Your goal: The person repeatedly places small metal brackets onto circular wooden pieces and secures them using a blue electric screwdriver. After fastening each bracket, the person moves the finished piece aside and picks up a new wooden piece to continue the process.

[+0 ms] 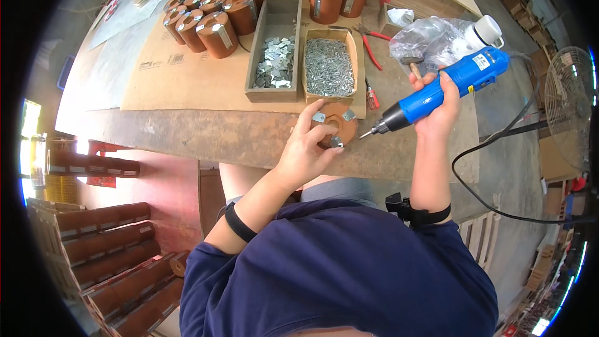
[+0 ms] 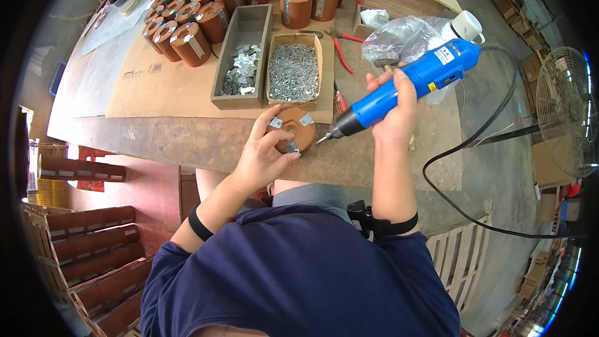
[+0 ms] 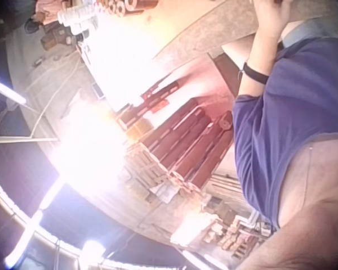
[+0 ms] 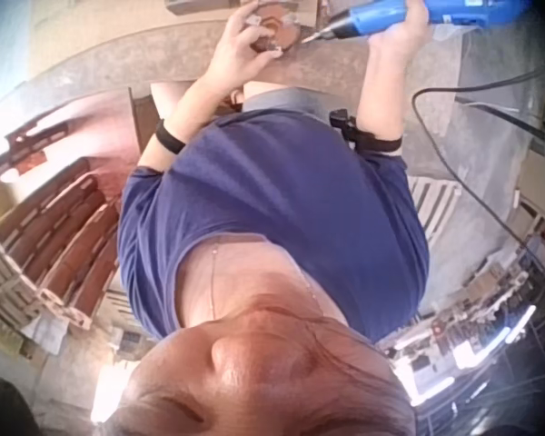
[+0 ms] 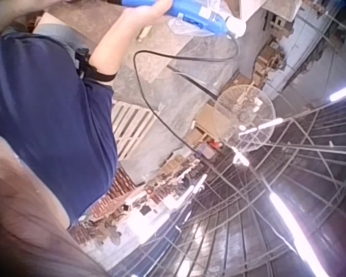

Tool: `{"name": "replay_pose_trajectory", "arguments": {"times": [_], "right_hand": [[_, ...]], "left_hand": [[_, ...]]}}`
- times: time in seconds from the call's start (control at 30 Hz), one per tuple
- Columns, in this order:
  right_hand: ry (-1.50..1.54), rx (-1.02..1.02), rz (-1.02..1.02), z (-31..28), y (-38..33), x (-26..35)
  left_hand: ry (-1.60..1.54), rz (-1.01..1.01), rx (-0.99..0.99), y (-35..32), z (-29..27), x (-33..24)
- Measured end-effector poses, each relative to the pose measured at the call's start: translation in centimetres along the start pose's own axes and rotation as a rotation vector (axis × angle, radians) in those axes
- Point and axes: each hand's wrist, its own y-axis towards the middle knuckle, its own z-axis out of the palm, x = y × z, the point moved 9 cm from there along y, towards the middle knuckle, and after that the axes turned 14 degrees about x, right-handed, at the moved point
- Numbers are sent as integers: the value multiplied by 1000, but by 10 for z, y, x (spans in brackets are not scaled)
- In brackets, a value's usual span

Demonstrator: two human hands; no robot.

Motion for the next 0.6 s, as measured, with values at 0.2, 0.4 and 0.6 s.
{"name": "replay_pose_trajectory", "arguments": {"times": [0.2, 0.4, 0.6], "right_hand": [[-202, -224, 212, -83, -5, -31], [-420, -262, 357, -125, -22, -66], [-417, -254, 458, -147, -35, -90]], "left_hand": [[35, -17, 13, -2, -3, -1], [147, -117, 14, -4, -13, 9], [329, -52, -74, -12, -13, 1]]}}
